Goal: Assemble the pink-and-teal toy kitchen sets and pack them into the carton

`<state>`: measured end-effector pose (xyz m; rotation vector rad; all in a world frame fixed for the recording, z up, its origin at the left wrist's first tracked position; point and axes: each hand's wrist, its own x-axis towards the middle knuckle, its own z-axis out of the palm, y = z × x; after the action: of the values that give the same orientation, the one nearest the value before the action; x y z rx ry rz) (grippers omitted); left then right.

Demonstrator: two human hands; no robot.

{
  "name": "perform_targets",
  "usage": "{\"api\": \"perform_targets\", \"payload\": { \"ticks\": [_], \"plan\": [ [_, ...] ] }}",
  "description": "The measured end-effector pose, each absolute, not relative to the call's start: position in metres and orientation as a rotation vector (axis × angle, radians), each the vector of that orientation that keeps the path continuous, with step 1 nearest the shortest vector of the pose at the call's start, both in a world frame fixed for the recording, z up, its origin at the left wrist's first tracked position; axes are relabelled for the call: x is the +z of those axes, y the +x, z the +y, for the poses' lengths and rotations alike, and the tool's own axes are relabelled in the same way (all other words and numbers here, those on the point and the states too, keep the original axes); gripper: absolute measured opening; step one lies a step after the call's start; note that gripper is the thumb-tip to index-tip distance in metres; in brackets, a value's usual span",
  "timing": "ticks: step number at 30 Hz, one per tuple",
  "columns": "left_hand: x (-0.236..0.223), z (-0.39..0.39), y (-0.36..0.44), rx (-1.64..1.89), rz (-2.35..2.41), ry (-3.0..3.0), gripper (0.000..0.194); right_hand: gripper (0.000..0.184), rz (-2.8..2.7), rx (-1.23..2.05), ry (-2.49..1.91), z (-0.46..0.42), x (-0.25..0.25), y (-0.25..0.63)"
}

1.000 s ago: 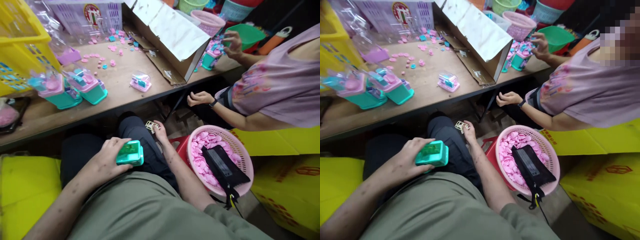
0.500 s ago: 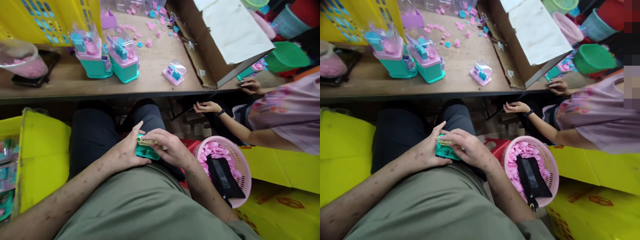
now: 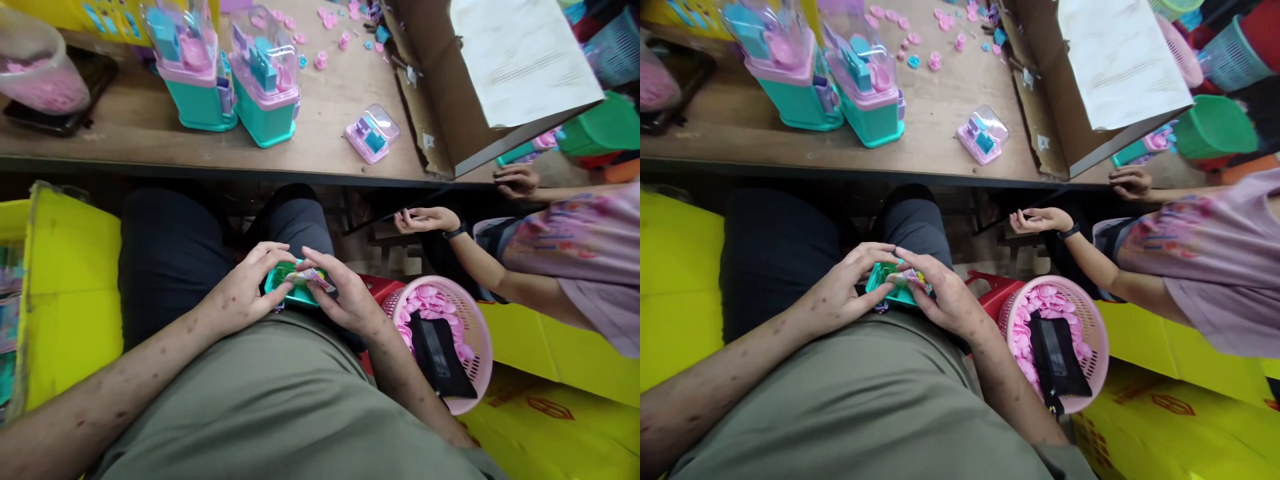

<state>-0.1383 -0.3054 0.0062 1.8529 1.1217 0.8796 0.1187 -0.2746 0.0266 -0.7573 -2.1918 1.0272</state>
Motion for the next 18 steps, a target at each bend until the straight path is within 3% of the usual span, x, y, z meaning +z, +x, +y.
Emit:
{"api": "perform_targets", "payload": {
  "ticks": [11, 13, 18],
  "plan": [
    [0.004, -0.305, -0.150, 0.822, 1.136, 1.703, 0.012, 0.072, -2.168, 1.034, -0.762, -0.275, 0.026, 0.121],
    [0.003, -0.306, -0.154, 0.816, 1.132, 1.714, 0.007, 0.061, -2.137, 1.015, -0.779, -0.278, 0.026, 0.120],
    [0.007, -0.305, -0.158, 0.731, 1.055, 1.842, 0.030, 0.033, -2.141, 0.889, -0.883, -0.287, 0.023, 0.122]
  ]
}}
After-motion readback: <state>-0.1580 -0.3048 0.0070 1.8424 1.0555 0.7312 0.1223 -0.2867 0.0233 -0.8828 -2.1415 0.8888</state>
